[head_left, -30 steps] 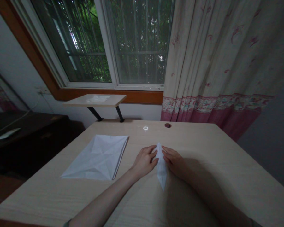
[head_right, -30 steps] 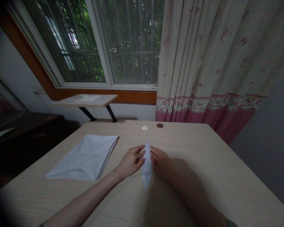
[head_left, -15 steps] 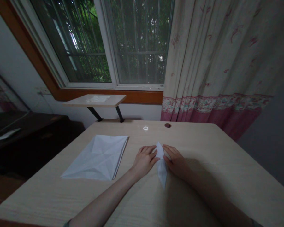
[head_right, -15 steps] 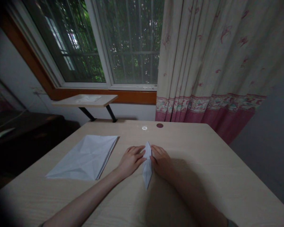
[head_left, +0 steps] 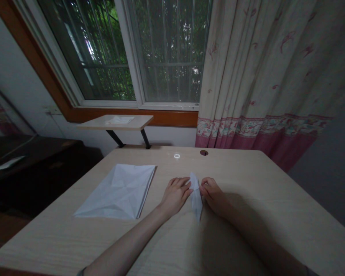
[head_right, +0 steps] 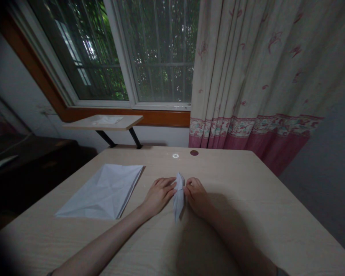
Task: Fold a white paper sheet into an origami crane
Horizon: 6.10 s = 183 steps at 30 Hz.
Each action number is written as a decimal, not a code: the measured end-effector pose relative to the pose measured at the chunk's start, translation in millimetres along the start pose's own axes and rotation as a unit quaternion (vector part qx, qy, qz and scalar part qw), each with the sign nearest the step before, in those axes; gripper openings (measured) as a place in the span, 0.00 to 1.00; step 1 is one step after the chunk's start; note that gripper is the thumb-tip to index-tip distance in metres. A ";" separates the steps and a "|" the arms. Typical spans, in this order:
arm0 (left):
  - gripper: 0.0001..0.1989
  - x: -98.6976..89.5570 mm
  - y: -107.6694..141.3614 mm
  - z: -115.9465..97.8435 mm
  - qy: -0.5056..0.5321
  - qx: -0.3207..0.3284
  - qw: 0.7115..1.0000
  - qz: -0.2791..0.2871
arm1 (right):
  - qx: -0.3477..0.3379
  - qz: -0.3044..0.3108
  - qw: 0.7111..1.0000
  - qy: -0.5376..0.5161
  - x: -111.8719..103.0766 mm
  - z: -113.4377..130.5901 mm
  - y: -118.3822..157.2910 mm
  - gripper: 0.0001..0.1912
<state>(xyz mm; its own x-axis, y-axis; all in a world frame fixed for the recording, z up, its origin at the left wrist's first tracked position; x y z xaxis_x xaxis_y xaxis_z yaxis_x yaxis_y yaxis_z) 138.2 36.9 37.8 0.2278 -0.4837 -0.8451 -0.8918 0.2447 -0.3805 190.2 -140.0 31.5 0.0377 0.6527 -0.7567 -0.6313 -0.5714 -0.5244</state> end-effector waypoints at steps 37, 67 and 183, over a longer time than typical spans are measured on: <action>0.24 -15.1 3.0 -14.1 0.118 0.111 0.985 -0.064 | 0.023 -0.112 0.993 0.021 -15.0 -6.4 10.6 0.17; 0.13 -8.3 0.2 -4.2 0.196 0.005 0.977 -0.088 | -0.108 -0.025 0.991 0.074 -9.9 14.8 4.7 0.15; 0.21 4.5 1.2 -2.1 0.160 0.032 0.986 0.037 | -0.011 -0.052 0.993 -0.101 -2.8 -15.5 4.7 0.17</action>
<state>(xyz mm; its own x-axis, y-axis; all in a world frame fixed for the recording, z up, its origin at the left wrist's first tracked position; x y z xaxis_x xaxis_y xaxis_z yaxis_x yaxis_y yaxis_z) 137.4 33.3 34.3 0.0190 -0.7010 -0.7129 -0.8728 0.3362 -0.3539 199.2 -152.2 25.1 -0.0561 0.7944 -0.6048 -0.6155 -0.5044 -0.6055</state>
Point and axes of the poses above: each hand's wrist, its own y-axis away from the middle knuckle, its own x-axis out of the palm, z = x × y, the point moved 3 cm from there along -y, towards the middle knuckle, and after that the axes turned 9 degrees about y, right-handed, at the moved point
